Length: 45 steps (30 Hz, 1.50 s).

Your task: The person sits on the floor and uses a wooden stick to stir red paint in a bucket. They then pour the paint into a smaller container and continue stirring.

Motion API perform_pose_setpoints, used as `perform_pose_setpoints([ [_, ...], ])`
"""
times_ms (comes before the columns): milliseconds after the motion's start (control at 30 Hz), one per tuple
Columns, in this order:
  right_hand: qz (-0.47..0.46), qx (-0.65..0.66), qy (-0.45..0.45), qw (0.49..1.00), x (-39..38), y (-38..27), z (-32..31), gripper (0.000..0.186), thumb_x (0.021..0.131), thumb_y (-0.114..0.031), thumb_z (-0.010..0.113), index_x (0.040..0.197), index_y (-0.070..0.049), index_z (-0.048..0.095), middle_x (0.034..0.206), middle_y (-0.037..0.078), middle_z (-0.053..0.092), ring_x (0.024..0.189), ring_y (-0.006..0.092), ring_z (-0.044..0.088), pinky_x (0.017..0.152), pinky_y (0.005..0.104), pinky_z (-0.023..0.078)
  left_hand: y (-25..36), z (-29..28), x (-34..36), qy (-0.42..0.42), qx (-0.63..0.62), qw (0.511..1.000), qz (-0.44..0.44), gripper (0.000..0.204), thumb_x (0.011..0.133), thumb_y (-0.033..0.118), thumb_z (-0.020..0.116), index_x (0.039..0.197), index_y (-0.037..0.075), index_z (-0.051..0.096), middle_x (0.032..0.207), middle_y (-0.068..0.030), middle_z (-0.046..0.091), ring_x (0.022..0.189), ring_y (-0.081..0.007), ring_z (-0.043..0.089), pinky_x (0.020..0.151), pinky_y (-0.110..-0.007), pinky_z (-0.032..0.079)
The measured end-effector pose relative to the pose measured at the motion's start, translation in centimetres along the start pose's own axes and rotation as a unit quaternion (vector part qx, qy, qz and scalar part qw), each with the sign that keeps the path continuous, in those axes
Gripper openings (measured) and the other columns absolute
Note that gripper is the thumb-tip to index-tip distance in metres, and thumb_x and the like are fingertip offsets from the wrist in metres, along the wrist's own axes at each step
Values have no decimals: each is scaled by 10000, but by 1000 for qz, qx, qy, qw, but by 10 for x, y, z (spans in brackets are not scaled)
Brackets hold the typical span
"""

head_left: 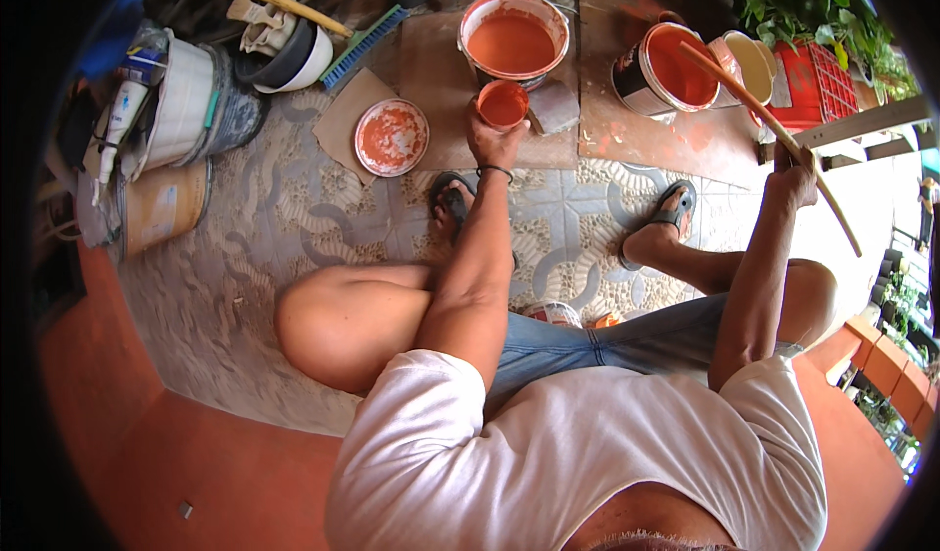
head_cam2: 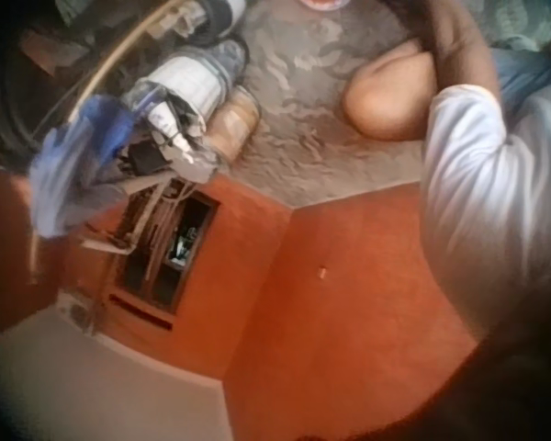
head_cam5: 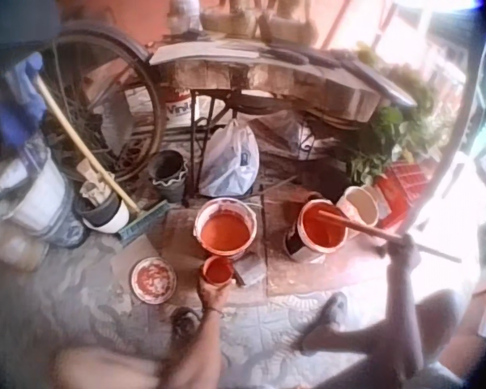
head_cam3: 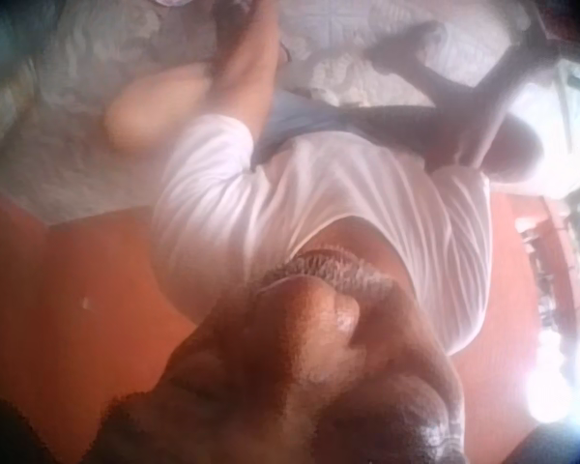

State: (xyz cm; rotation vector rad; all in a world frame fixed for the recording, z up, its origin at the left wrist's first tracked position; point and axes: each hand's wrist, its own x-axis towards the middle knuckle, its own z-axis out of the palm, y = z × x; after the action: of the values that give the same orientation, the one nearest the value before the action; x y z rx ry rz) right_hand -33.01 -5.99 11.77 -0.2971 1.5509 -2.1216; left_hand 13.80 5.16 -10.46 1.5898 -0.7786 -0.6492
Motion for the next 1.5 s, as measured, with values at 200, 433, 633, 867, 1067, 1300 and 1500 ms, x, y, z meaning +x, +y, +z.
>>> perform_pose_setpoints([
  [200, 84, 53, -126, 987, -39, 13, 28, 374, 1014, -93, 749, 1224, 171, 586, 1164, 275, 689, 1064, 470, 758, 936, 533, 700, -3, -1, 3, -17, -2, 1000, 26, 899, 604, 171, 973, 1402, 70, 571, 1333, -160, 658, 1251, -372, 659, 1086, -492, 536],
  [433, 13, 27, -352, 935, -172, 33, 112, 210, 953, 43, 819, 1121, 106, 710, 1143, 202, 750, 997, 312, 805, 858, 476, 753, -5, 4, 6, -5, 53, 998, 29, 925, 603, 210, 939, 1430, 59, 555, 1378, -201, 631, 1303, -434, 611, 1111, -536, 515],
  [633, -127, -92, -535, 830, -229, 104, 158, 167, 943, -13, 878, 1096, 0, 813, 974, 44, 806, 879, 153, 762, 746, 320, 596, -1, 1, 5, -2, 90, 996, 28, 987, 598, 239, 945, 1474, 57, 526, 1401, -211, 619, 1321, -444, 592, 1131, -548, 502],
  [867, -270, -368, -580, 675, -243, 155, 184, 240, 933, -285, 885, 1093, -109, 851, 920, 99, 821, 822, 240, 789, 783, 388, 620, -2, 0, 10, -20, 85, 996, 16, 949, 604, 228, 940, 1449, 52, 545, 1371, -210, 624, 1302, -451, 588, 1127, -549, 490],
  [1067, -130, -390, -523, 747, -240, 160, 171, 243, 950, -314, 837, 1054, -98, 875, 931, 113, 847, 845, 255, 829, 790, 417, 637, 1, 1, 11, -5, 91, 994, 52, 922, 606, 214, 931, 1433, 55, 555, 1369, -210, 625, 1282, -451, 595, 1101, -546, 492],
  [1300, -67, -231, -537, 808, -229, 182, 185, 210, 916, -211, 891, 1072, -76, 851, 882, 96, 824, 775, 167, 770, 703, 348, 591, 4, 1, 9, -3, 60, 997, 45, 919, 627, 234, 926, 1444, 46, 550, 1371, -205, 624, 1288, -443, 595, 1108, -553, 487],
  [1500, -233, -302, -579, 721, -230, 182, 191, 234, 915, -284, 874, 967, -58, 839, 878, 145, 823, 789, 240, 796, 742, 386, 610, -3, 0, 12, -5, 57, 997, 56, 951, 634, 242, 928, 1475, 44, 532, 1389, -209, 615, 1305, -447, 584, 1116, -554, 484],
])
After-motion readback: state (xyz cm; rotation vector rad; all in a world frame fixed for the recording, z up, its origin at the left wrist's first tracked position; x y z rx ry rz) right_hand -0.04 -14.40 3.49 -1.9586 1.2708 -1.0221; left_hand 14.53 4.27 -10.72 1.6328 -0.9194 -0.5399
